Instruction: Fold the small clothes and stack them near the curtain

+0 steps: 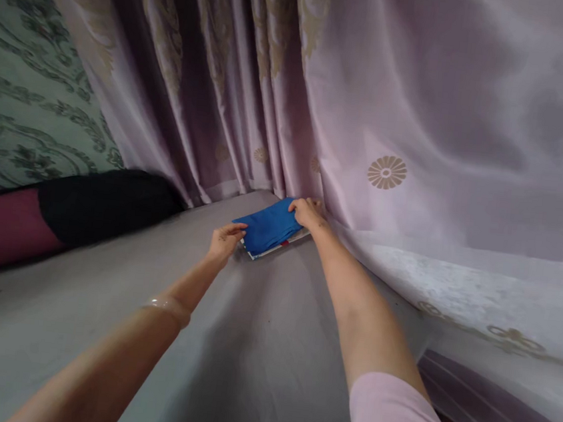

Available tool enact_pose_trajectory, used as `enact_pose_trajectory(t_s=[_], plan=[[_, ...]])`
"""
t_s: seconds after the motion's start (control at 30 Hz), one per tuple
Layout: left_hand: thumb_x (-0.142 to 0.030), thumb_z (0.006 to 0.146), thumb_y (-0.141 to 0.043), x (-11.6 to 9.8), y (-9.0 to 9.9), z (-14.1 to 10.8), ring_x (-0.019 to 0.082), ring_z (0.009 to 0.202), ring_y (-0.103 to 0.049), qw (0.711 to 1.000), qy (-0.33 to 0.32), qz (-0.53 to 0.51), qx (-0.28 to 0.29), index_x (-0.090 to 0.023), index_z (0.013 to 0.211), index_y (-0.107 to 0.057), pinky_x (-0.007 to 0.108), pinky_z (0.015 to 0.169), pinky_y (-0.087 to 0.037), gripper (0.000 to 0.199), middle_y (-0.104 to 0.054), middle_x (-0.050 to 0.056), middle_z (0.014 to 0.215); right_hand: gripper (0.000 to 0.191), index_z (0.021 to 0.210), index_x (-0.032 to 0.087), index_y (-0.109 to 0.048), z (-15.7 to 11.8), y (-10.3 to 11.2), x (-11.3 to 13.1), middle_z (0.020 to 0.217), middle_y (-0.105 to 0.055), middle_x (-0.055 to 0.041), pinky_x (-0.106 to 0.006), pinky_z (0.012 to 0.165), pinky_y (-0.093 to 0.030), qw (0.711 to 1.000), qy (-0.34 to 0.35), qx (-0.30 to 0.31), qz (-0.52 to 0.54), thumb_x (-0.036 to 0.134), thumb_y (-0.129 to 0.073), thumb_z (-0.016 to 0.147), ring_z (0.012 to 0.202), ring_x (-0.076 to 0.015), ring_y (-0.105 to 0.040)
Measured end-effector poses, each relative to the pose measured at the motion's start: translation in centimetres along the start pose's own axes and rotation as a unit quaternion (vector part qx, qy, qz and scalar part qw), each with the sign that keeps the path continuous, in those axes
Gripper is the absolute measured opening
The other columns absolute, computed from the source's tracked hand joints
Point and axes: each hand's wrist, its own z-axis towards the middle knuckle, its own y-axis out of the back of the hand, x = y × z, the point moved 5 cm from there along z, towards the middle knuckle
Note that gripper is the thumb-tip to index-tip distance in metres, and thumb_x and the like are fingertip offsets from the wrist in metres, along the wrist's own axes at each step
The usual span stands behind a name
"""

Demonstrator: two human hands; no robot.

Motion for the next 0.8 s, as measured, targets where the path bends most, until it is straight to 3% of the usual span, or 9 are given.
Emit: enact_pose_trajectory(t_s=[0.1, 0.2, 0.3, 0.37, 0.47, 0.6, 0.8], plan=[[-0.019, 0.082, -0.054, 0.8, -0.4, 0.5, 0.021, 0.097, -0.066, 0.999, -0.011, 0.030, -0.005, -0.017, 0.109, -0.071, 0.033, 0.089, -0.051, 0.031, -0.073, 0.008, 0.101, 0.038, 0.108, 0.025, -0.072, 0.1, -0.4, -0.3, 0.115, -0.068, -0.0089, -0.044, 0.107, -0.025, 0.998, 0.015, -0.020, -0.062, 0.012, -0.039, 0.094, 0.118, -0.0251, -0.050], [-0.019, 0.084, -0.054, 1.4, -0.4, 0.3, 0.026, 0.107, -0.062, 0.991, -0.004, 0.130, 0.007, -0.021, 0.114, -0.069, 0.040, 0.095, -0.046, 0.034, -0.071, 0.008, 0.107, 0.038, 0.116, 0.025, -0.069, -0.2, -1.4, -1.0, 0.121, -0.064, -0.0102, -0.045, 0.104, -0.029, 0.994, -0.008, 0.023, -0.110, 0.012, -0.042, 0.091, 0.120, -0.0276, -0.048], [-0.025, 0.086, -0.053, 1.7, 0.4, -0.7, 0.035, 0.121, -0.051, 0.971, 0.010, 0.239, -0.001, -0.024, 0.127, -0.061, 0.053, 0.098, -0.039, 0.042, -0.066, 0.011, 0.121, 0.041, 0.121, 0.025, -0.066, -1.0, -2.5, -1.5, 0.133, -0.056, -0.0129, -0.050, 0.105, -0.027, 0.989, -0.033, 0.060, -0.134, 0.011, -0.051, 0.086, 0.127, -0.0321, -0.043], [-0.028, 0.087, -0.050, 1.8, 1.3, -1.6, 0.038, 0.125, -0.045, 0.961, 0.014, 0.276, -0.013, -0.025, 0.132, -0.056, 0.056, 0.097, -0.037, 0.045, -0.060, 0.012, 0.130, 0.044, 0.127, 0.022, -0.061, -1.4, -3.0, -1.1, 0.142, -0.047, -0.0147, -0.053, 0.109, -0.020, 0.988, -0.032, 0.042, -0.143, 0.011, -0.048, 0.087, 0.134, -0.0324, -0.034], [-0.026, 0.088, -0.047, 2.0, 2.7, -2.7, 0.036, 0.124, -0.047, 0.955, 0.013, 0.297, -0.016, -0.022, 0.133, -0.055, 0.053, 0.098, -0.039, 0.045, -0.057, 0.013, 0.134, 0.046, 0.137, 0.015, -0.052, -1.8, -4.1, 0.4, 0.150, -0.037, -0.0170, -0.052, 0.112, -0.016, 0.990, -0.004, 0.011, -0.140, 0.016, -0.040, 0.092, 0.141, -0.0307, -0.025], [-0.025, 0.089, -0.045, 2.7, 4.5, -4.0, 0.032, 0.121, -0.051, 0.946, -0.006, 0.324, -0.007, -0.019, 0.131, -0.055, 0.047, 0.098, -0.041, 0.043, -0.059, 0.014, 0.131, 0.051, 0.143, 0.012, -0.043, -1.3, -6.1, 3.0, 0.153, -0.033, -0.0171, -0.048, 0.114, -0.015, 0.993, 0.030, 0.014, -0.110, 0.035, -0.031, 0.098, 0.142, -0.0304, -0.022], [-0.040, 0.093, -0.040, 4.2, 8.7, -6.5, 0.028, 0.130, -0.045, 0.919, -0.009, 0.394, 0.019, -0.021, 0.131, -0.053, 0.045, 0.105, -0.038, 0.043, -0.054, 0.010, 0.138, 0.067, 0.150, 0.020, -0.030, -0.6, -8.2, 2.1, 0.158, -0.021, -0.0155, -0.058, 0.111, -0.011, 0.987, -0.089, 0.080, -0.107, 0.057, -0.018, 0.096, 0.143, -0.0385, -0.017]])
